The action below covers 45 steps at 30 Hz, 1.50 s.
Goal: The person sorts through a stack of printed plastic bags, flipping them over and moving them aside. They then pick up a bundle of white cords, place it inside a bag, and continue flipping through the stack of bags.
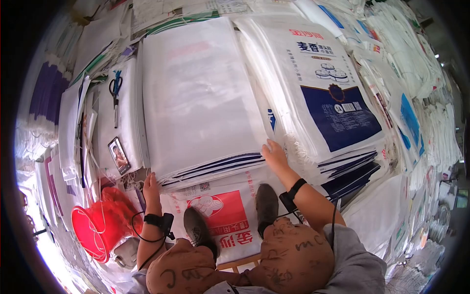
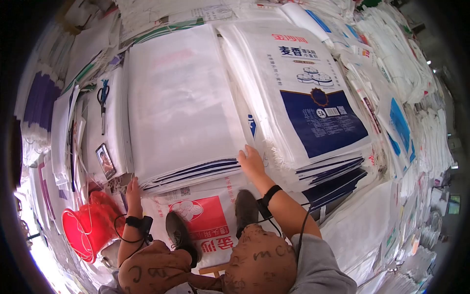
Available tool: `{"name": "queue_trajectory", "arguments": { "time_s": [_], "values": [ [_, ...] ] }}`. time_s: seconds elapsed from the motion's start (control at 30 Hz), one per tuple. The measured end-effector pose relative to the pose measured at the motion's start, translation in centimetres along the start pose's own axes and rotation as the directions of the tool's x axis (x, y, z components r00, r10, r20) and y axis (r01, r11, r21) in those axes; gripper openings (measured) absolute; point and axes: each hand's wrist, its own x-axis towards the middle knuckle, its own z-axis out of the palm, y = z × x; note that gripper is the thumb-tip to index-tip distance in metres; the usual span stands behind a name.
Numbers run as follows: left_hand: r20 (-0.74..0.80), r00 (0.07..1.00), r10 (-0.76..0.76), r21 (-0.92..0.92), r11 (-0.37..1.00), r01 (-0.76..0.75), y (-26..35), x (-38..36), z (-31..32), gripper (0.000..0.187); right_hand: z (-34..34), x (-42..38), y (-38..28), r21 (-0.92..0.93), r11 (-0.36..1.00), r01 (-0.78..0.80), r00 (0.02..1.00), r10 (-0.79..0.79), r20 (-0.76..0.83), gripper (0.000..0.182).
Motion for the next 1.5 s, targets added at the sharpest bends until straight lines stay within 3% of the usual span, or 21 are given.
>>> {"name": "queue_trajectory", "arguments": {
  "time_s": [0.07,0.17,0.23,0.3,0.33,0.47,0.53,0.6,0.67,0.73,0.83,0.87,0.93,0.97,1.03,1.07,1.17,1.23,1.37,1.43,1.5],
  "values": [
    [0.025,1.000,0.014,0.039,0.999,-0.015,-0.5,0.7,-0.6,0.040,-0.1,0.2,0.2,0.019,1.000,-0.002,1.000,0.002,0.021,0.058],
    [0.019,0.999,0.031,0.058,0.998,-0.032,-0.4,1.1,-0.8,0.039,-0.1,0.2,-0.4,0.017,0.998,0.057,0.994,-0.055,-0.091,0.061],
    [0.021,0.995,0.101,0.075,0.992,-0.103,-4.1,4.5,-2.2,0.038,-0.3,-0.4,-1.0,-0.154,0.977,0.150,0.979,-0.168,-0.116,0.058],
    [-0.017,0.987,0.161,0.031,0.987,-0.160,0.3,2.7,-1.5,0.037,-2.5,-1.8,-3.4,-0.238,0.946,0.221,0.956,-0.258,-0.140,0.051],
    [0.028,0.945,0.327,0.328,0.890,-0.318,3.0,1.9,-1.9,0.035,-4.2,-2.7,-4.8,-0.316,0.901,0.296,0.928,-0.350,-0.128,0.044],
    [0.141,0.912,0.386,0.173,0.897,-0.406,12.4,0.6,-0.6,0.034,-11.7,-4.3,-9.0,-0.263,0.914,0.309,0.947,-0.322,-0.005,0.024],
    [0.234,0.839,0.491,0.033,0.858,-0.512,19.7,-2.8,0.9,0.034,-15.8,-4.9,-9.8,-0.293,0.896,0.333,0.927,-0.368,-0.070,0.024],
    [0.269,0.761,0.590,-0.055,0.799,-0.599,20.4,-1.4,1.3,0.031,-20.1,-5.0,-9.6,-0.373,0.860,0.348,0.897,-0.421,-0.133,0.025],
    [0.426,0.602,0.675,-0.105,0.698,-0.708,32.3,-8.4,3.6,0.028,-24.7,-5.0,-8.9,-0.426,0.823,0.375,0.866,-0.475,-0.156,0.027],
    [0.493,0.520,0.697,-0.171,0.664,-0.728,37.3,-11.1,5.4,0.027,-28.3,-5.2,-7.7,-0.431,0.799,0.420,0.836,-0.525,-0.159,0.029],
    [0.667,0.332,0.667,-0.189,0.582,-0.791,42.9,-16.2,9.1,0.028,-30.0,-5.4,-5.7,-0.395,0.827,0.399,0.889,-0.455,-0.054,0.037],
    [0.718,0.268,0.642,-0.221,0.576,-0.787,43.8,-17.2,10.7,0.028,-29.5,-5.4,-4.7,-0.487,0.749,0.449,0.879,-0.469,0.089,0.040],
    [0.807,0.093,0.583,-0.212,0.434,-0.875,44.1,-18.2,14.6,0.027,-28.3,-5.9,-3.3,-0.571,0.615,0.544,0.835,-0.463,0.297,0.047],
    [0.829,0.065,0.556,-0.184,0.380,-0.907,43.6,-19.4,16.7,0.027,-27.3,-5.8,-2.4,-0.572,0.605,0.554,0.832,-0.428,0.352,0.046],
    [0.835,-0.029,0.549,-0.199,0.253,-0.947,40.6,-20.0,21.4,0.029,-25.8,-5.3,-0.1,-0.559,0.566,0.607,0.789,-0.513,0.338,0.040],
    [0.845,-0.031,0.534,-0.201,0.264,-0.943,38.5,-20.0,23.7,0.030,-25.4,-4.9,0.6,-0.558,0.566,0.607,0.789,-0.514,0.336,0.040],
    [0.860,0.183,0.476,-0.053,0.439,-0.897,33.6,-22.5,28.1,0.028,-25.1,-4.2,2.3,-0.514,0.613,0.600,0.788,-0.563,0.249,0.029],
    [0.804,0.114,0.584,-0.171,0.411,-0.895,30.8,-23.1,30.6,0.027,-24.6,-4.4,3.0,-0.450,0.598,0.663,0.724,-0.665,0.182,0.022],
    [0.810,0.142,0.569,-0.142,0.426,-0.894,26.7,-24.1,35.8,0.030,-24.0,-4.4,4.4,-0.367,0.621,0.693,0.683,-0.728,0.059,0.019],
    [0.833,0.136,0.536,-0.126,0.424,-0.897,26.3,-24.7,36.8,0.030,-24.1,-4.5,4.2,-0.332,0.656,0.678,0.697,-0.717,0.007,0.018],
    [0.824,0.098,0.559,-0.093,0.304,-0.948,25.9,-25.1,37.3,0.028,-24.2,-4.4,4.3,-0.269,0.707,0.654,0.730,-0.683,-0.020,0.018]
  ]
}}
